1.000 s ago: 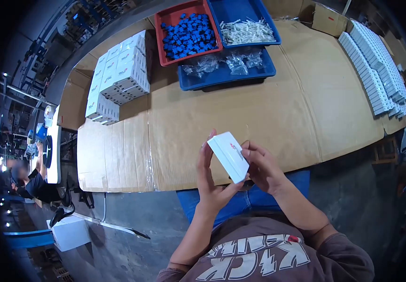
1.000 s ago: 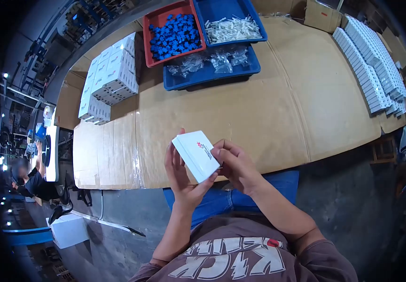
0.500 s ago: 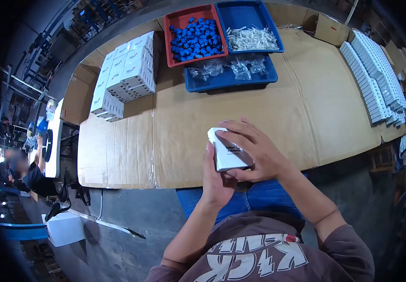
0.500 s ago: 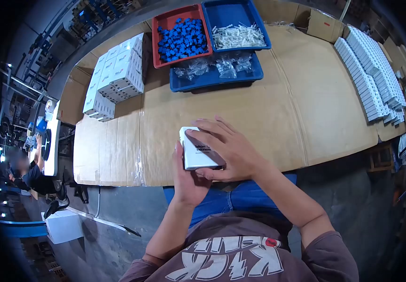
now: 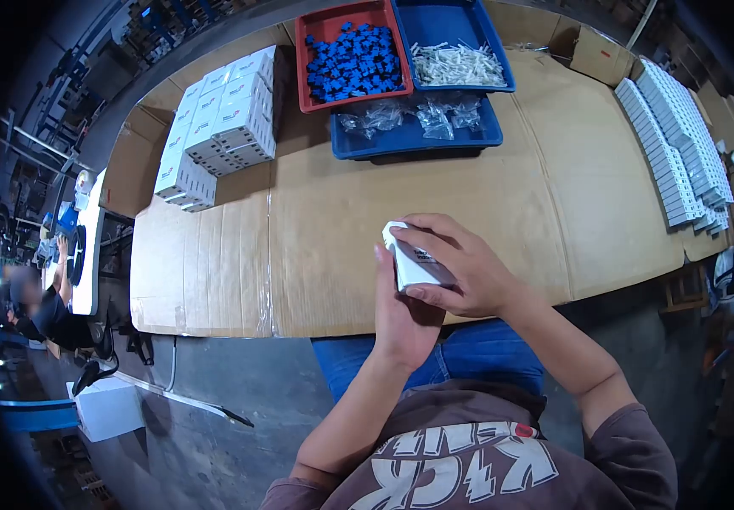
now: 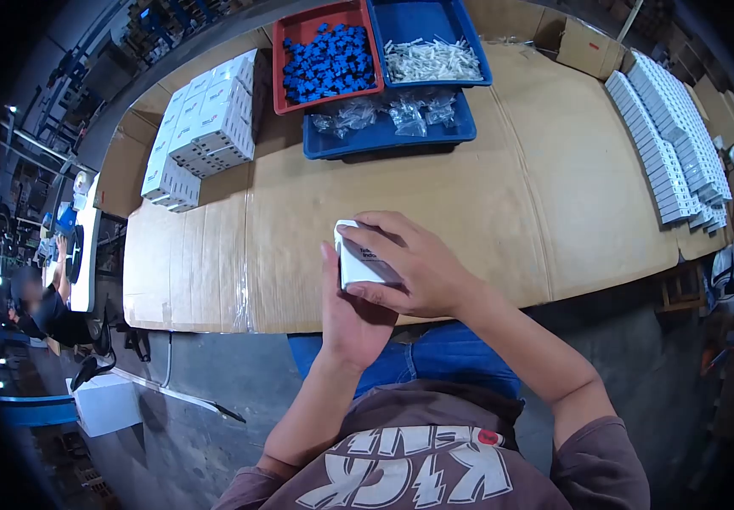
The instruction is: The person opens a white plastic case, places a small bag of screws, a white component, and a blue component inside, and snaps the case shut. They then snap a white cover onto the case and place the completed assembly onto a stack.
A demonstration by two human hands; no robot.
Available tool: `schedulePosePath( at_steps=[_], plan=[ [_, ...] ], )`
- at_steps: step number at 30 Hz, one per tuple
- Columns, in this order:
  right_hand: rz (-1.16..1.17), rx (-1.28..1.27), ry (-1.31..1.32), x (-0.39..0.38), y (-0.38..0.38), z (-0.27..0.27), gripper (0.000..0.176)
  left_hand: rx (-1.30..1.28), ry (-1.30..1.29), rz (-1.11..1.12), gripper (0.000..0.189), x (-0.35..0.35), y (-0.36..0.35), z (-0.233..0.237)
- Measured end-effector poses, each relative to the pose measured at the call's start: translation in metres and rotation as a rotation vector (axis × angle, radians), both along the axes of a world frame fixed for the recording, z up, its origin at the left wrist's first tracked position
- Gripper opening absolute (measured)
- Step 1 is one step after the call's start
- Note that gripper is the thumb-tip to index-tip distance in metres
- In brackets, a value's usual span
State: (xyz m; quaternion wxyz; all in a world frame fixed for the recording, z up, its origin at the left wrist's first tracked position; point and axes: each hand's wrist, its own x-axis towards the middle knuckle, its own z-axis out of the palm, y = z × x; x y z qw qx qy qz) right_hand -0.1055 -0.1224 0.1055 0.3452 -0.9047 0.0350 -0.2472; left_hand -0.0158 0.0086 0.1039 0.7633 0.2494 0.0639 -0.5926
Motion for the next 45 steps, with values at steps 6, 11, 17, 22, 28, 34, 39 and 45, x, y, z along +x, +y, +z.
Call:
schedulePosePath(
  at_steps=[6, 11, 17, 22, 28, 34, 39, 45],
  plan=[
    [0.053, 0.133, 0.034, 0.002, 0.003, -0.006, 0.059, 0.104, 0.026, 0.031, 0.056, 0.000, 0.003, -0.006],
    [0.029, 0.552, 0.084, 0.000, -0.005, 0.008, 0.053, -0.134, 0.028, -0.056, 0.058, 0.009, 0.009, -0.031],
    [0.075, 0.877, 0.054, 0.004, -0.029, 0.016, 0.062, -0.241, 0.110, -0.090, 0.064, 0.012, 0.006, -0.024],
    [0.110, 0.711, 0.136, 0.008, -0.033, 0.020, 0.073, -0.201, 0.132, -0.085, 0.066, 0.009, 0.006, -0.017],
    [0.145, 0.708, 0.352, 0.003, -0.032, 0.028, 0.066, -0.203, 0.150, -0.069, 0.064, 0.011, 0.010, -0.023],
    [0.153, 0.557, 0.263, 0.005, -0.030, 0.011, 0.065, -0.193, 0.145, -0.064, 0.059, 0.009, 0.009, -0.026],
    [0.161, 0.527, 0.267, 0.005, -0.027, 0.011, 0.064, -0.202, 0.100, -0.059, 0.062, 0.004, 0.009, -0.032],
    [0.162, 0.507, 0.285, 0.006, -0.028, 0.004, 0.062, -0.091, 0.058, -0.042, 0.066, 0.001, 0.006, -0.024]
  ],
)
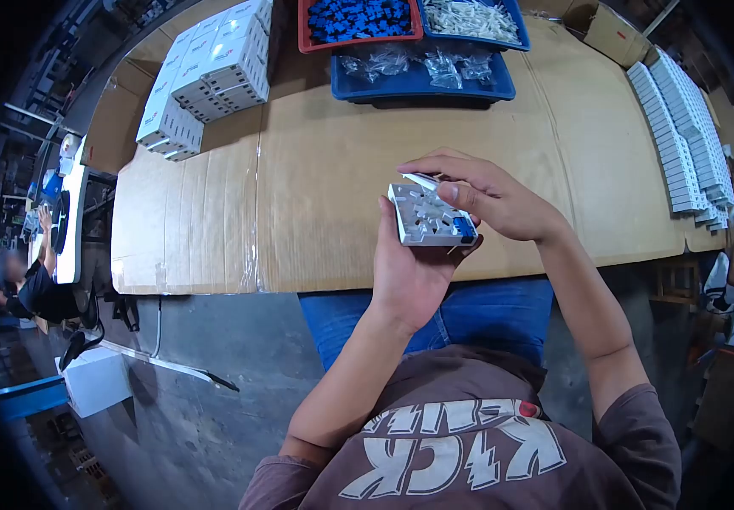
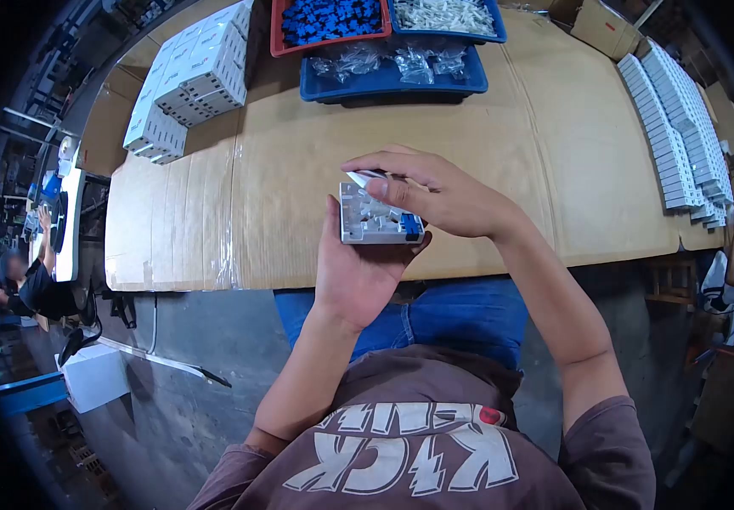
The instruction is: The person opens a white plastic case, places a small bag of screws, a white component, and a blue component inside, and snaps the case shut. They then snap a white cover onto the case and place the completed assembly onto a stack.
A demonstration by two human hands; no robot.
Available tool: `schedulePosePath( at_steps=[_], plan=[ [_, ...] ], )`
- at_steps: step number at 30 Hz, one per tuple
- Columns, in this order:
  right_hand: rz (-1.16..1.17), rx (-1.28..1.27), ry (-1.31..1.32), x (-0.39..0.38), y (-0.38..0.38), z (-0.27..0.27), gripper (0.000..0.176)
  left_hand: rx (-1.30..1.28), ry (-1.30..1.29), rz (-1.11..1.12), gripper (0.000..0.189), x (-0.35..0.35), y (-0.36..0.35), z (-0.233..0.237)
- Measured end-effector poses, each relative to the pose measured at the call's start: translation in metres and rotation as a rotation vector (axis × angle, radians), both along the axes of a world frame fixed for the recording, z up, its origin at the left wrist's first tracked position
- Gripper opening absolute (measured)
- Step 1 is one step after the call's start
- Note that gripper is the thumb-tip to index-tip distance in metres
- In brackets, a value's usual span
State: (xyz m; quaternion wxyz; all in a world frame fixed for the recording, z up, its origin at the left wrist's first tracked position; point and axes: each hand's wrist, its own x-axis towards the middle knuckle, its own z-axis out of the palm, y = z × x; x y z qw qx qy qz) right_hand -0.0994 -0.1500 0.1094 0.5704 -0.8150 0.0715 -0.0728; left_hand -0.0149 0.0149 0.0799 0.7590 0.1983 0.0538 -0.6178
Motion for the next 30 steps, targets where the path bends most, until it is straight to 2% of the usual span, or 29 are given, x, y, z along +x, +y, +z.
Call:
schedulePosePath(
  at_steps=[6, 9, 12, 15, 21, 24, 30],
  plan=[
    [0.004, 0.036, -0.014, 0.001, 0.000, -0.005, 0.062, -0.053, -0.012, -0.011, 0.074, 0.001, 0.001, -0.007],
    [0.006, 0.035, -0.035, 0.003, 0.001, -0.009, 0.061, 0.062, -0.001, 0.019, 0.079, -0.001, -0.003, 0.003],
    [-0.001, 0.078, -0.008, 0.004, 0.003, -0.011, 0.059, 0.030, 0.018, 0.022, 0.078, -0.001, -0.004, -0.001],
    [-0.012, 0.110, 0.000, 0.004, 0.004, -0.014, 0.060, -0.009, 0.059, 0.034, 0.072, 0.000, -0.004, -0.006],
    [0.021, 0.211, 0.129, 0.007, 0.009, -0.021, 0.054, 0.114, 0.091, 0.044, 0.067, 0.003, -0.005, -0.007],
    [0.010, 0.202, 0.172, 0.008, 0.009, -0.022, 0.049, 0.120, 0.076, 0.056, 0.067, 0.002, -0.005, -0.012],
    [-0.017, 0.196, 0.172, 0.010, 0.013, -0.031, 0.051, 0.135, 0.069, 0.062, 0.055, 0.002, -0.005, -0.010]
  ],
)
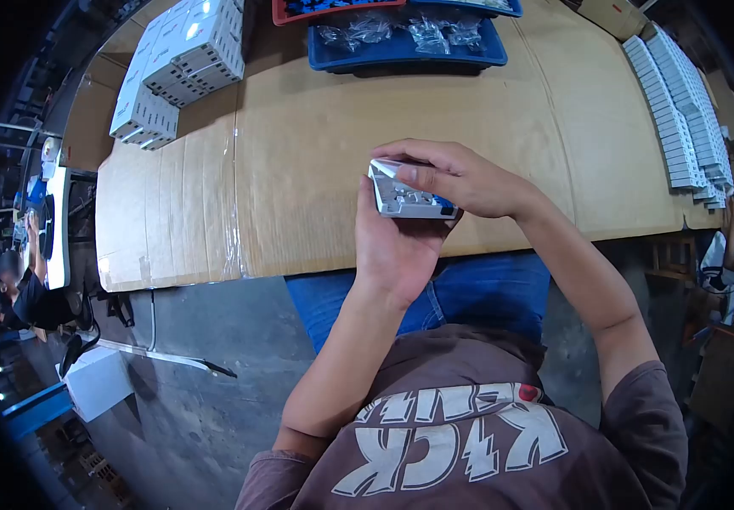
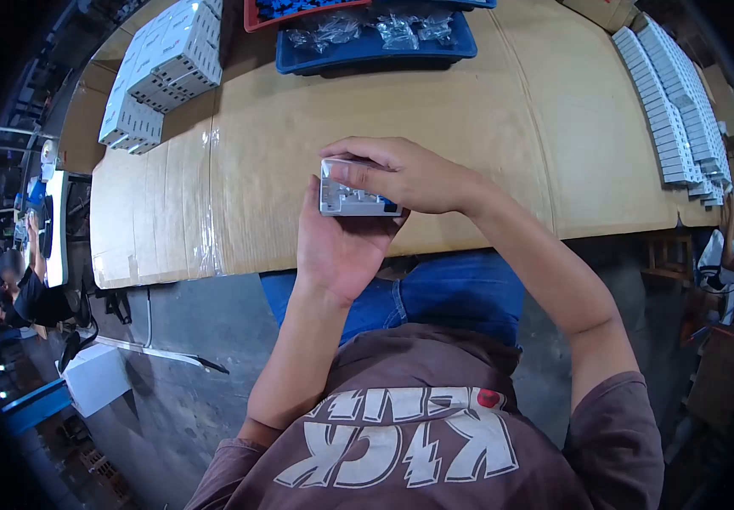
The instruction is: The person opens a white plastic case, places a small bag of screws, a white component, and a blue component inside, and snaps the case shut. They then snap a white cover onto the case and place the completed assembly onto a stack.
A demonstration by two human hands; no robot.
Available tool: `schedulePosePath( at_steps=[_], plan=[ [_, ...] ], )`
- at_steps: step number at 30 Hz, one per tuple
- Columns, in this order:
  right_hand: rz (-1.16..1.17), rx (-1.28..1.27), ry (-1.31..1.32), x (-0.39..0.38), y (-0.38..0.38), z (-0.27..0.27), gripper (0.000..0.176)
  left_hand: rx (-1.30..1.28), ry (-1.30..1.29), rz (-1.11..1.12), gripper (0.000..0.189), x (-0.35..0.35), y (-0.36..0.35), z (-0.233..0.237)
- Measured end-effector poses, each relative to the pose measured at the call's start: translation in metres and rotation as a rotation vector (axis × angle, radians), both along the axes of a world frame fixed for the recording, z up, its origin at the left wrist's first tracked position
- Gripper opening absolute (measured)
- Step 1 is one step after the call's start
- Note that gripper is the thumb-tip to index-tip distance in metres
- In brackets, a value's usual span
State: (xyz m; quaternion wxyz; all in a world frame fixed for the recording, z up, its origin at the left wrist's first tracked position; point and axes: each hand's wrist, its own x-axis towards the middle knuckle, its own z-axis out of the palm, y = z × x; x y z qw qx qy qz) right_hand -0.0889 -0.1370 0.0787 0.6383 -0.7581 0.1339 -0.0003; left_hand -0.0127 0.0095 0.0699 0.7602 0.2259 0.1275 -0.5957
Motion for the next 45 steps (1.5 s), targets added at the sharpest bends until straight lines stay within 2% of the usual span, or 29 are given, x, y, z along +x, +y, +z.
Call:
schedulePosePath(
  at_steps=[3, 6, 12, 21, 24, 36, 45],
  plan=[
    [0.012, -0.003, 0.150, -0.001, 0.002, 0.005, 0.052, 0.006, 0.034, -0.002, 0.049, 0.001, 0.001, -0.002],
    [0.035, -0.063, 0.081, -0.002, -0.001, -0.001, 0.053, -0.142, 0.048, -0.053, 0.046, 0.006, 0.006, -0.020],
    [0.025, -0.037, -0.037, -0.001, -0.009, -0.013, 0.056, -0.028, 0.104, -0.026, 0.046, 0.001, 0.003, -0.009],
    [0.028, 0.002, -0.069, 0.006, -0.015, -0.017, 0.058, -0.067, 0.104, 0.001, 0.049, 0.003, 0.005, -0.015],
    [0.051, 0.038, -0.058, 0.005, -0.019, -0.015, 0.058, -0.186, 0.119, -0.019, 0.050, 0.006, 0.006, -0.024],
    [0.034, 0.016, -0.056, 0.000, -0.010, -0.026, 0.056, 0.060, 0.082, 0.008, 0.052, -0.002, 0.002, -0.014],
    [0.053, -0.031, -0.017, 0.004, -0.005, -0.032, 0.054, 0.056, 0.024, -0.001, 0.049, -0.003, 0.002, -0.017]
  ],
)
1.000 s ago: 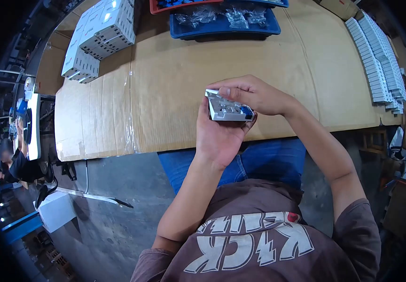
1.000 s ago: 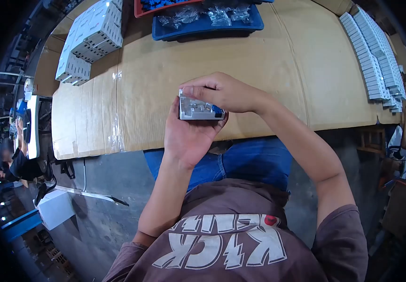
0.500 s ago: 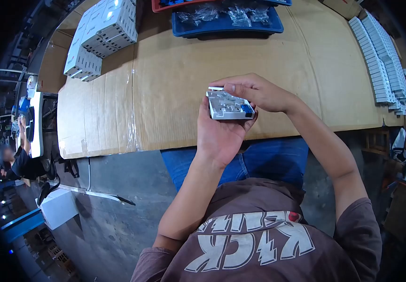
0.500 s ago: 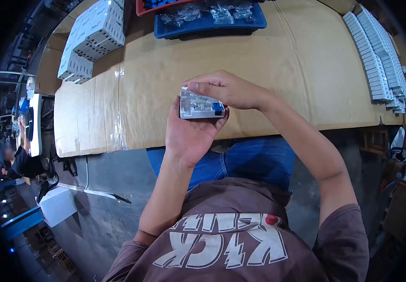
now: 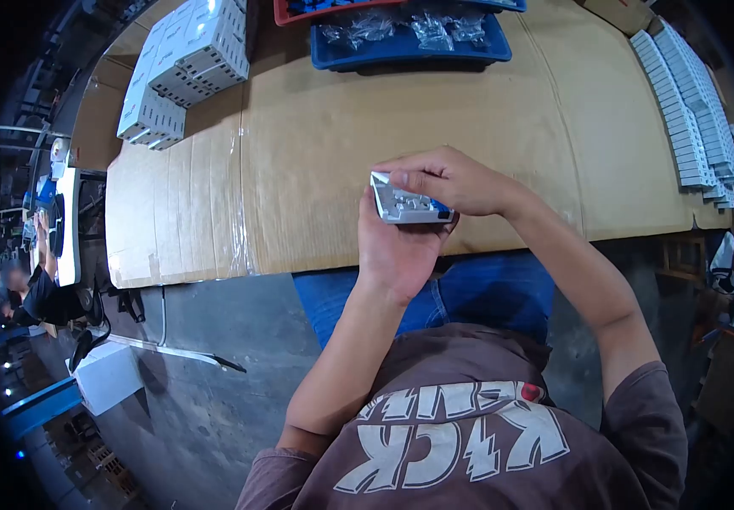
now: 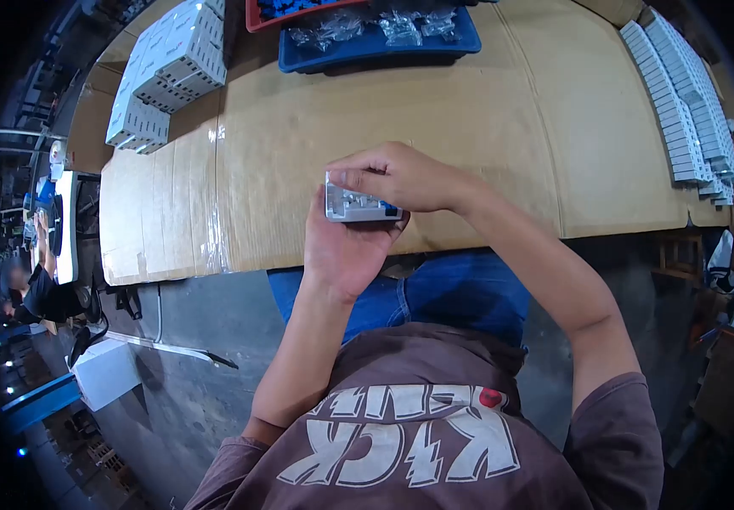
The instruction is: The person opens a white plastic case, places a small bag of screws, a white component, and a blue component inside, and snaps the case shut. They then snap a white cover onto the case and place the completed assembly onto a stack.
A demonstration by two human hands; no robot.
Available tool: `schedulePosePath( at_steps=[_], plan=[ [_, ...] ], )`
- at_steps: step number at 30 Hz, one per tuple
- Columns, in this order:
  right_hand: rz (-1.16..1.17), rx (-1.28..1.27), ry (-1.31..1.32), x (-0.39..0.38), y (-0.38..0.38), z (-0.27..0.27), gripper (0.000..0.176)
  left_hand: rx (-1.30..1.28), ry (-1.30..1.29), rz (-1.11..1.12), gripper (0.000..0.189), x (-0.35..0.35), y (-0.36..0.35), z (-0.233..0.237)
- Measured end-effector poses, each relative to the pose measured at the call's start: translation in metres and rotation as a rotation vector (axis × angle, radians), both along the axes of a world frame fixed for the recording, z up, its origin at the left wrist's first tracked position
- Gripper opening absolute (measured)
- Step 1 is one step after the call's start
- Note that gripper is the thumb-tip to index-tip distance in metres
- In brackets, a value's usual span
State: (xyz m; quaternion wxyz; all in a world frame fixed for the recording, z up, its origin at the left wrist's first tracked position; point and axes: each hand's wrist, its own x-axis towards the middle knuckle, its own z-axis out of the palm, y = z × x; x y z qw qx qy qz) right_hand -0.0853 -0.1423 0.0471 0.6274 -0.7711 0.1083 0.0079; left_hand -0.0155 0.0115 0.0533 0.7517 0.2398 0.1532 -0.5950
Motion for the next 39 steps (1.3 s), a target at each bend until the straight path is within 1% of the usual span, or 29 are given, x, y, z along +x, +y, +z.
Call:
schedulePosePath(
  at_steps=[3, 6, 7, 10, 13, 16, 19, 22, 25, 28, 31, 34, 37, 39],
  plan=[
    [0.001, -0.004, 0.043, 0.000, 0.000, 0.002, 0.052, -0.026, -0.010, -0.021, 0.051, 0.001, 0.000, -0.005],
    [0.031, -0.009, 0.018, -0.002, -0.001, -0.004, 0.052, -0.005, -0.061, -0.058, 0.052, 0.000, 0.002, -0.009],
    [0.041, -0.004, 0.022, -0.003, -0.001, -0.003, 0.050, 0.002, -0.035, -0.046, 0.052, -0.001, 0.002, -0.009],
    [0.039, 0.034, 0.136, -0.007, 0.002, -0.008, 0.049, -0.003, -0.009, -0.066, 0.051, -0.002, 0.006, -0.020],
    [0.055, 0.041, 0.045, -0.012, 0.006, -0.013, 0.049, -0.025, -0.072, -0.108, 0.052, -0.001, 0.012, -0.029],
    [0.031, 0.032, 0.005, -0.017, 0.011, -0.001, 0.051, 0.016, -0.115, -0.092, 0.052, -0.002, 0.011, -0.016],
    [0.026, -0.030, -0.074, -0.024, 0.013, 0.004, 0.058, 0.079, -0.205, -0.077, 0.054, -0.005, 0.010, -0.008],
    [0.028, -0.196, -0.206, -0.030, 0.018, 0.008, 0.064, 0.101, -0.255, -0.110, 0.058, -0.005, 0.013, -0.002],
    [0.057, -0.418, -0.232, -0.033, 0.022, 0.013, 0.072, 0.057, -0.279, -0.082, 0.062, -0.008, 0.012, 0.006],
    [0.048, -0.412, -0.249, -0.034, 0.023, 0.017, 0.076, 0.096, -0.321, -0.064, 0.062, -0.008, 0.011, 0.012],
    [0.052, -0.486, -0.322, -0.031, 0.023, 0.018, 0.080, 0.073, -0.408, -0.056, 0.063, -0.007, 0.012, 0.017],
    [0.051, -0.472, -0.387, -0.027, 0.022, 0.023, 0.081, 0.088, -0.456, -0.026, 0.062, -0.008, 0.010, 0.024],
    [0.054, -0.432, -0.457, -0.024, 0.019, 0.014, 0.083, 0.036, -0.461, -0.025, 0.062, -0.006, 0.013, 0.020],
    [0.057, -0.425, -0.438, -0.025, 0.019, 0.015, 0.084, 0.018, -0.473, -0.060, 0.062, -0.001, 0.017, 0.015]
  ],
)
